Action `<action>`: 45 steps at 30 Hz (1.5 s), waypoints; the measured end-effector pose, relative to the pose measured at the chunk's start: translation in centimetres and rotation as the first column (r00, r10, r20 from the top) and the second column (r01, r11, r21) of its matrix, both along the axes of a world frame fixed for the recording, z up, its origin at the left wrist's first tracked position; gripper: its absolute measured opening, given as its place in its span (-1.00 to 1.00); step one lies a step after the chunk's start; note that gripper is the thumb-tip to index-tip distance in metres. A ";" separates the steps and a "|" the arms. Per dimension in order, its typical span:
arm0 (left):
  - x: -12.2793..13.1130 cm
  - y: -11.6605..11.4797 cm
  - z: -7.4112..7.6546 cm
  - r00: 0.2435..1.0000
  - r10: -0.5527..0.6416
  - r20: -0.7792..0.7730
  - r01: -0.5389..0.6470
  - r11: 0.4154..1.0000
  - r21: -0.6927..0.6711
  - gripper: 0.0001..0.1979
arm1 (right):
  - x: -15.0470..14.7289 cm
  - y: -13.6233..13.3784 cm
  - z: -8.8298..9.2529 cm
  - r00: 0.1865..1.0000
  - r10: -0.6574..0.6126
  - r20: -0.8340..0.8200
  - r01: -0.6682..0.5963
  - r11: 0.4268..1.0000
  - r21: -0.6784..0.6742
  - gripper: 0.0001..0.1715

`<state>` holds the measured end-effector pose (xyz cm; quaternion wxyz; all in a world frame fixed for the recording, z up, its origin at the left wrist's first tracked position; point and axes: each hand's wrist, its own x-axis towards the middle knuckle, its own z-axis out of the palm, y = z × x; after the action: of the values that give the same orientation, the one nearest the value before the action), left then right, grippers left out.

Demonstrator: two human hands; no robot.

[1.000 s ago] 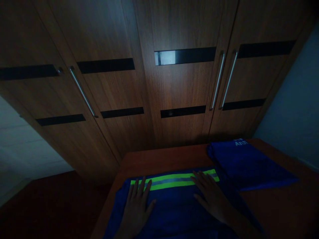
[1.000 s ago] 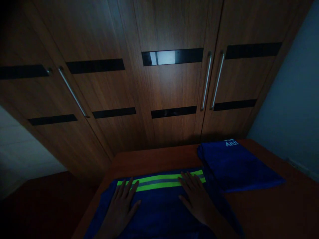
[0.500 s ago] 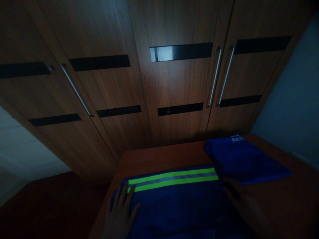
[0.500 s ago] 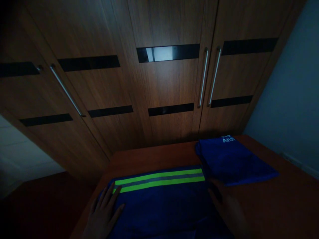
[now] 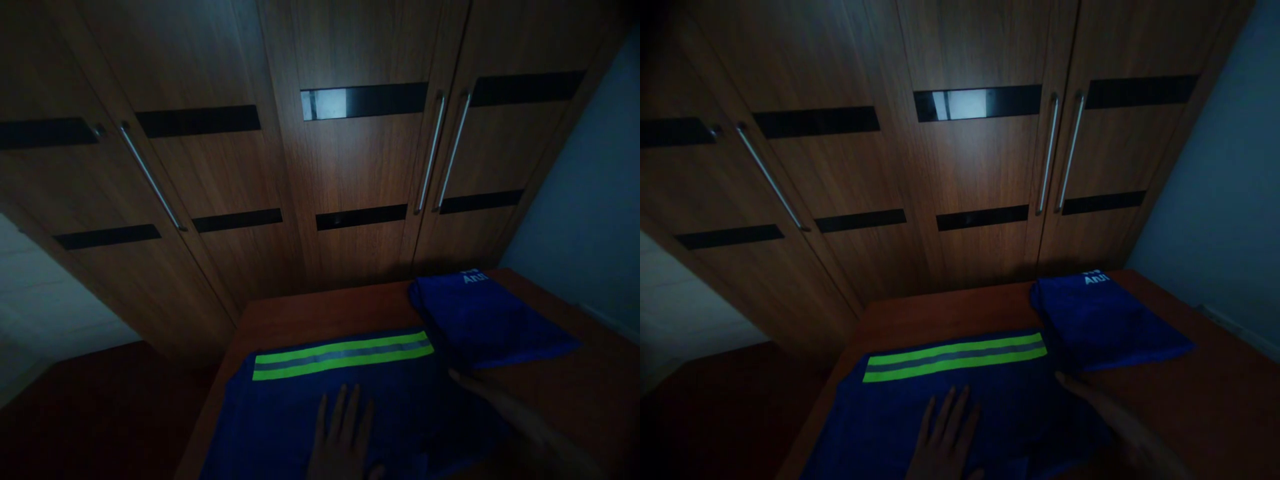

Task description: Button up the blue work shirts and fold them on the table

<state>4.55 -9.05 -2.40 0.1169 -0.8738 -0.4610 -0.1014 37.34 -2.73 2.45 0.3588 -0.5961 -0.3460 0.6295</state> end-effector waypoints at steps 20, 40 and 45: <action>1.1 6.2 3.4 0.946 0.318 0.071 -0.303 0.939 -0.163 -0.47 | -4.7 -2.0 3.0 0.946 -0.076 -0.314 0.067 0.997 -0.039 -0.09; 1.1 -1.3 -1.9 0.956 0.286 0.070 -0.288 0.957 0.023 -0.41 | -5.3 -1.1 4.7 0.972 -0.101 -0.210 0.126 0.986 0.109 -0.12; 5.3 -1.5 -5.3 0.922 0.375 0.096 -0.382 0.922 0.066 -0.53 | -6.2 -1.4 4.8 0.993 -0.069 -0.099 0.088 0.974 0.206 -0.16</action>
<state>9.89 -10.53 -7.65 0.1516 -0.7578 -0.6208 -0.1317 31.16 -4.11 7.25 0.4599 -0.5387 -0.3699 0.6011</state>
